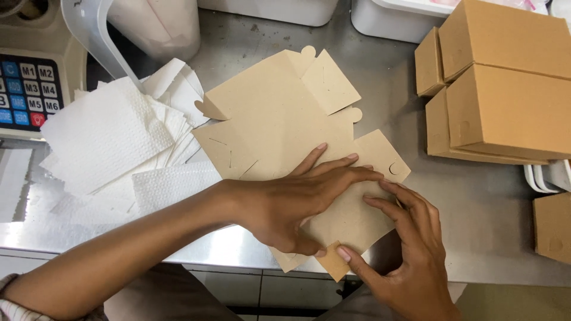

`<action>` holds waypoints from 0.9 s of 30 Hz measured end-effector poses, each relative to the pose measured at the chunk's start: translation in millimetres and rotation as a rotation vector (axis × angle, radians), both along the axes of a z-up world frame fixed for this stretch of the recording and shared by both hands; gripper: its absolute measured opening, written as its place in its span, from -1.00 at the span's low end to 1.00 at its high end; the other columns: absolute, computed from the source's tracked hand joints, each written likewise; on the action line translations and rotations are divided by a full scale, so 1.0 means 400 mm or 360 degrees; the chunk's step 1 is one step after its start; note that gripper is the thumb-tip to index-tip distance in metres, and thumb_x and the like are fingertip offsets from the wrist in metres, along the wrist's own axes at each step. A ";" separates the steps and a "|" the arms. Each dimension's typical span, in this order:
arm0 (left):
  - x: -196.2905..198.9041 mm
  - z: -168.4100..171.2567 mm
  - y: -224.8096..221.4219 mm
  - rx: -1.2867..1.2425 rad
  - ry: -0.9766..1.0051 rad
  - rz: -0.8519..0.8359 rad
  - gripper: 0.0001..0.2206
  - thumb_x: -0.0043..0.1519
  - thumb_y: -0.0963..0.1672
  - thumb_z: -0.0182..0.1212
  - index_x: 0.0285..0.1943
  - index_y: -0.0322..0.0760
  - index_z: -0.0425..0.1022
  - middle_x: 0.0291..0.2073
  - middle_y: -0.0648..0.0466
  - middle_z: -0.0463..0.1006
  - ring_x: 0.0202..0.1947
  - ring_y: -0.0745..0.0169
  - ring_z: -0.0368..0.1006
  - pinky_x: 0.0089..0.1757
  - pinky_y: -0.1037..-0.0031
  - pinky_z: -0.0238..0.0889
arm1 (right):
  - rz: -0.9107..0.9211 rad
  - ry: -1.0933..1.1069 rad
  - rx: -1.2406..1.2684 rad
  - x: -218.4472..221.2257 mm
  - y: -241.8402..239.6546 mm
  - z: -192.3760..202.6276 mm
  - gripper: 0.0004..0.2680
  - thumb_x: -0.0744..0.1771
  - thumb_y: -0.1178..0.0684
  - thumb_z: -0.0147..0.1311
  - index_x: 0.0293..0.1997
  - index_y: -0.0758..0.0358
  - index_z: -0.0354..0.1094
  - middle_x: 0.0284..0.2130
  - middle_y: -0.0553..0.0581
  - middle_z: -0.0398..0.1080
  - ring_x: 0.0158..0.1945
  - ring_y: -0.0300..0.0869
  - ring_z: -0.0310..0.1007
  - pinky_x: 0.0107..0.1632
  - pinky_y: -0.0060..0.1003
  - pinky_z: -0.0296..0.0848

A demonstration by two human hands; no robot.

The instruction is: Assembling cardboard food boxes by folding flat sheets along pre-scored lines.

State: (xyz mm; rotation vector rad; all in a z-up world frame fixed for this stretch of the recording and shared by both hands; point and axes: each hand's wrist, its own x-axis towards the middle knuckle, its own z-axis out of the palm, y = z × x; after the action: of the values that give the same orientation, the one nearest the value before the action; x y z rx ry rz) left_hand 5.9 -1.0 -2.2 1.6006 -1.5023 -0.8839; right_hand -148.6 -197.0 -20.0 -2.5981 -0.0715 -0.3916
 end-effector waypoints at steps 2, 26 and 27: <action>-0.009 0.004 -0.003 -0.0003 -0.0010 0.0041 -0.05 0.13 -0.16 0.36 0.58 -0.21 -0.34 0.60 -0.10 -0.21 0.64 -0.26 -0.58 0.37 -0.08 -0.95 | 0.0009 -0.0012 0.0000 0.000 -0.002 -0.001 -0.49 0.16 -0.17 0.39 0.18 0.10 0.37 0.31 0.14 0.31 0.35 0.02 0.26 0.35 -0.06 0.25; -0.034 -0.039 -0.020 -0.0078 -0.0302 0.0259 -0.05 0.13 0.10 0.33 0.60 -0.21 -0.19 0.58 -0.25 -0.06 0.62 -0.22 -0.42 0.38 -0.11 -0.83 | 0.0001 0.0000 0.0011 0.002 -0.003 -0.006 -0.46 0.15 -0.17 0.40 0.23 0.10 0.35 0.30 0.18 0.32 0.38 0.00 0.27 0.37 -0.05 0.23; -0.028 -0.037 -0.018 -0.0068 -0.0240 0.0210 -0.09 0.15 0.05 0.35 0.60 -0.22 -0.18 0.58 -0.27 -0.09 0.63 -0.24 -0.44 0.37 -0.11 -0.85 | 0.0002 -0.0007 0.0008 0.002 -0.003 -0.006 -0.46 0.16 -0.16 0.40 0.23 0.11 0.35 0.30 0.18 0.31 0.38 0.00 0.27 0.37 -0.06 0.22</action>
State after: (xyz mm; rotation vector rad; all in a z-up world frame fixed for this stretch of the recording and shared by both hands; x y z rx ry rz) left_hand -5.5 -8.1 -16.9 1.7456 -1.4877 -0.6661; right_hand -147.8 -198.4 -22.2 -2.5923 -0.0740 -0.3965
